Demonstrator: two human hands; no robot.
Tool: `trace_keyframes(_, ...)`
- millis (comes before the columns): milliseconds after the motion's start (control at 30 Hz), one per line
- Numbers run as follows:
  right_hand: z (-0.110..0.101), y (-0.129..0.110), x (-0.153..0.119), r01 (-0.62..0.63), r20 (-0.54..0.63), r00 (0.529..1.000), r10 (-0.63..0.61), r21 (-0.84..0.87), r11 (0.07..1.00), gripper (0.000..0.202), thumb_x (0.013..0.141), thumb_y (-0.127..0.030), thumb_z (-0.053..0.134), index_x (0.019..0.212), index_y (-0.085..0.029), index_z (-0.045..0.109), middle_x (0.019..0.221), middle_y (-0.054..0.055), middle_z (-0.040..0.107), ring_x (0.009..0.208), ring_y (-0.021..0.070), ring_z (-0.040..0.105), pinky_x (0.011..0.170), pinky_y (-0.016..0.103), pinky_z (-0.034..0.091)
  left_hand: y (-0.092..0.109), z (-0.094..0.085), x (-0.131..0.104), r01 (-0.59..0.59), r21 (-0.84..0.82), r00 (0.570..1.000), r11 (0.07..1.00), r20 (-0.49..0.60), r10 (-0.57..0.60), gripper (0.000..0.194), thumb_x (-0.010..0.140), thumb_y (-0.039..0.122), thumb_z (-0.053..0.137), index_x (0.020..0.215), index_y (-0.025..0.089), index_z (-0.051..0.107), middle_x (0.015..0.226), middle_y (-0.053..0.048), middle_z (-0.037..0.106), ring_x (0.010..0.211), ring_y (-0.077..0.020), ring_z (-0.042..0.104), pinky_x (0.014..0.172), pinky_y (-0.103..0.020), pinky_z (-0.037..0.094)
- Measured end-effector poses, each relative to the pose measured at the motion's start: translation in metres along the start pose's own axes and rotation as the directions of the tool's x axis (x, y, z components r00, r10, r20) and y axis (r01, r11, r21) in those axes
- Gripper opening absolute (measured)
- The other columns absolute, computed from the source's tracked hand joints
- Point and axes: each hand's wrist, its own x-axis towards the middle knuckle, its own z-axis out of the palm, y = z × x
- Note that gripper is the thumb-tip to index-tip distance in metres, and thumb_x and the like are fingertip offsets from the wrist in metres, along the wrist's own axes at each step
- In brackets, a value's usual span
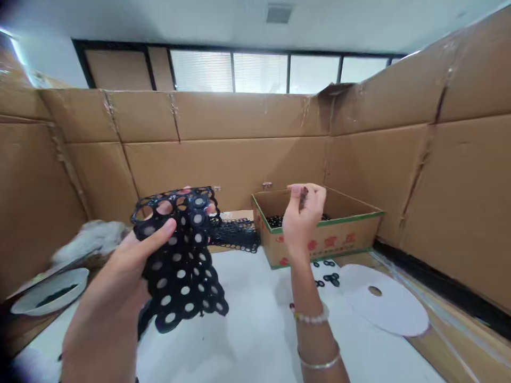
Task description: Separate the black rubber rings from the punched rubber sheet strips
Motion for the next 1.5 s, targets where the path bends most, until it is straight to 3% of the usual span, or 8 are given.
trace_keyframes(200,0.001,-0.051,-0.016,-0.027,0.105,0.994,-0.012,0.363,0.932,0.035,0.100,-0.038,0.046,0.072,-0.021,0.057,0.066,-0.002,0.049,0.054,0.0109,0.043,0.055,0.029,0.035,-0.010,0.007,0.003,-0.109,0.034,0.993,0.993,-0.045,0.110,0.060,0.078,0.028,0.078,0.135,0.029,0.058,0.117,-0.003,0.073,0.128,-0.0276,0.058,0.114,-0.044,0.041)
trace_keyframes(367,-0.013,-0.077,-0.005,-0.136,0.261,0.965,-0.013,0.542,0.829,0.039,0.099,-0.035,0.045,0.064,-0.020,0.056,0.058,-0.001,0.045,0.054,0.0128,0.039,0.050,0.029,0.031,-0.012,0.011,0.004,-0.120,0.002,0.993,0.993,0.000,0.120,0.074,0.074,0.023,0.082,0.141,0.028,0.051,0.107,-0.004,0.076,0.112,-0.0270,0.068,0.101,-0.041,0.054)
trace_keyframes(533,-0.016,-0.093,-0.009,-0.085,0.303,0.951,-0.064,0.454,0.887,0.055,0.105,-0.039,0.028,0.073,-0.020,0.068,0.072,0.005,0.057,0.072,0.0151,0.053,0.059,0.029,0.044,-0.013,0.016,0.004,-0.097,-0.034,0.995,0.995,-0.019,0.096,0.075,0.075,0.018,0.081,0.142,0.030,0.051,0.100,-0.001,0.077,0.100,-0.0230,0.073,0.089,-0.032,0.060)
trace_keyframes(667,-0.015,-0.102,-0.022,0.041,0.243,0.952,-0.187,0.503,0.863,0.033,0.103,-0.036,0.042,0.095,-0.020,0.070,0.079,0.001,0.066,0.053,0.0094,0.050,0.048,0.026,0.046,-0.013,0.015,0.003,-0.139,-0.044,0.989,0.989,-0.065,0.136,0.070,0.075,0.017,0.081,0.138,0.029,0.054,0.106,0.000,0.076,0.101,-0.0179,0.072,0.083,-0.021,0.059)
trace_keyframes(833,-0.017,-0.107,-0.030,0.140,0.346,0.868,-0.355,0.517,0.844,0.024,0.098,-0.018,0.050,0.121,-0.020,0.059,0.098,0.005,0.073,0.076,0.0143,0.069,0.064,0.028,0.059,-0.013,0.010,0.001,-0.172,-0.035,0.983,0.985,-0.076,0.169,0.062,0.074,0.017,0.080,0.132,0.027,0.060,0.106,0.000,0.076,0.110,-0.0193,0.068,0.090,-0.024,0.057)
trace_keyframes(967,-0.012,-0.108,-0.030,0.259,0.360,0.802,-0.476,0.509,0.821,0.015,0.095,-0.013,0.052,0.106,-0.018,0.060,0.081,0.004,0.071,0.074,0.0153,0.069,0.067,0.030,0.059,-0.010,0.009,-0.002,-0.187,-0.045,0.978,0.981,-0.103,0.182,0.061,0.071,0.015,0.080,0.128,0.028,0.063,0.102,0.000,0.076,0.107,-0.0212,0.069,0.093,-0.030,0.057)
trace_keyframes(1367,-0.004,-0.108,-0.034,0.338,0.263,0.815,-0.517,0.510,0.791,0.013,0.092,-0.008,0.053,0.097,-0.017,0.062,0.069,0.000,0.065,0.063,0.0122,0.060,0.057,0.025,0.051,0.000,0.018,-0.009,-0.173,-0.089,0.982,0.981,-0.090,0.165,0.070,0.074,0.013,0.077,0.137,0.028,0.052,0.092,-0.001,0.077,0.095,-0.0246,0.074,0.083,-0.036,0.062)
trace_keyframes(1500,0.002,-0.104,-0.038,0.495,0.227,0.776,-0.589,0.359,0.791,0.012,0.093,-0.010,0.054,0.096,-0.020,0.061,0.068,-0.001,0.066,0.061,0.0112,0.059,0.054,0.023,0.049,-0.003,0.017,-0.007,-0.220,-0.072,0.971,0.973,-0.108,0.212,0.074,0.071,0.012,0.078,0.138,0.029,0.051,0.095,0.000,0.077,0.096,-0.0243,0.074,0.085,-0.036,0.061)
